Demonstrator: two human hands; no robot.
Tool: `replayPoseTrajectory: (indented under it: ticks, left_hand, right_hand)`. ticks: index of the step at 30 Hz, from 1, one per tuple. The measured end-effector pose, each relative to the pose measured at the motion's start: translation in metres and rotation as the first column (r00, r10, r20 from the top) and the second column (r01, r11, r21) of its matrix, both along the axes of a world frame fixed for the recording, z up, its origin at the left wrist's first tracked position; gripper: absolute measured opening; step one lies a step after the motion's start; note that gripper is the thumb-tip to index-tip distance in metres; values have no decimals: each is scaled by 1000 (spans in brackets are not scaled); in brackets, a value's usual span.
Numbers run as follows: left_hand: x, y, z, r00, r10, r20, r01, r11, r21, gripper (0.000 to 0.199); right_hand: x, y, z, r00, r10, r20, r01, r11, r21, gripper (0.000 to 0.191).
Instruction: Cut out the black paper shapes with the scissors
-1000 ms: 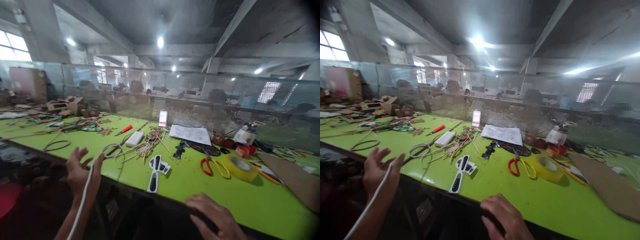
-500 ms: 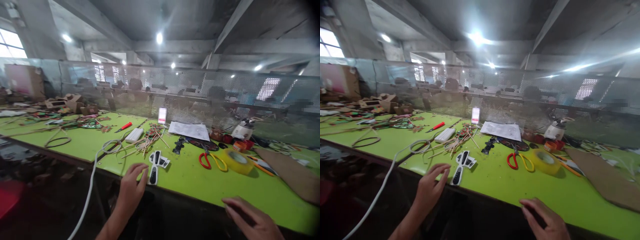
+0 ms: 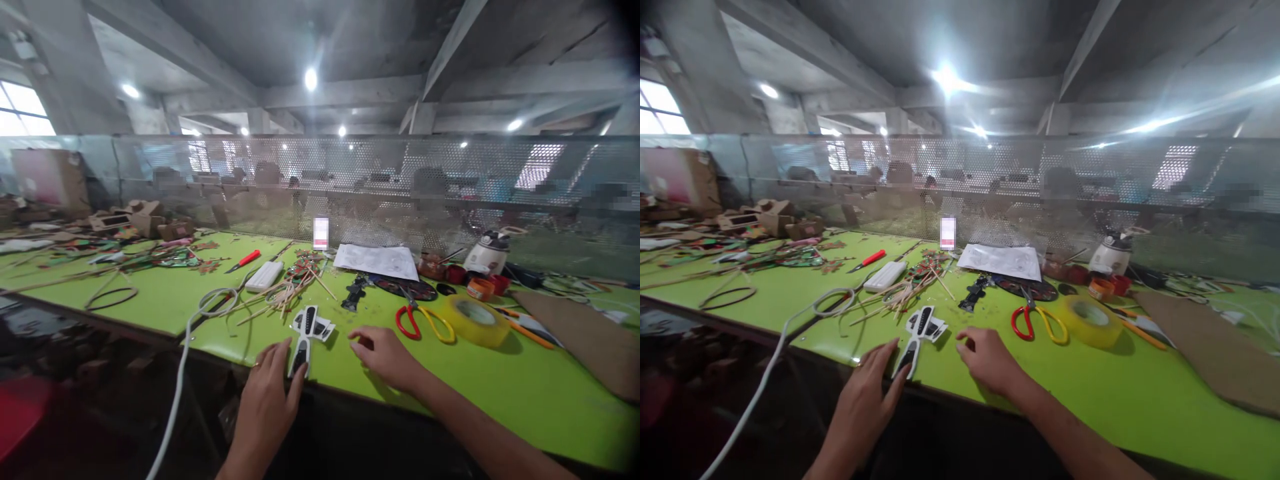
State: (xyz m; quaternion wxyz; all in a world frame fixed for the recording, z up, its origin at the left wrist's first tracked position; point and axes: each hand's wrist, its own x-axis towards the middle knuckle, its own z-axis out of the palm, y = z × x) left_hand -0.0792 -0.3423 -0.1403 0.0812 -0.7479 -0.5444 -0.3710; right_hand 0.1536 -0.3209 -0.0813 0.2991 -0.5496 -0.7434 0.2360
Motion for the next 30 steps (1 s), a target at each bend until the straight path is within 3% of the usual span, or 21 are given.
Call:
replayPoseTrajectory:
  ticks: [6,13,17,20,25,30]
  left_hand:
    - [-4,-11,-11,999,-49,21,49,998,25,39]
    - [3,-10,-8,997,-56,59,55,998,22,38]
    - [8,-12,-8,992,-68,103,66,997,30,36]
    - [12,-14,-11,985,-123,122,118,992,41,38]
    - [16,-18,-20,963,-207,171,201,978,48,41]
    - [12,-19,-21,924,-201,324,206,978,18,35]
  right_hand:
    - [-37,57,-11,989,-146,-4,144,980,-136,22]
    - [-44,70,-7,984,-171,54,178,969,-174,26]
    - [-42,53,-2,978,-166,122,170,985,-18,14]
    - [-47,23,-3,979,-87,183,73,994,81,22]
    - [-59,-26,-20,958,11,285,-64,982,175,16]
    - [-57,-38,-33,958,5,288,-71,973,218,30]
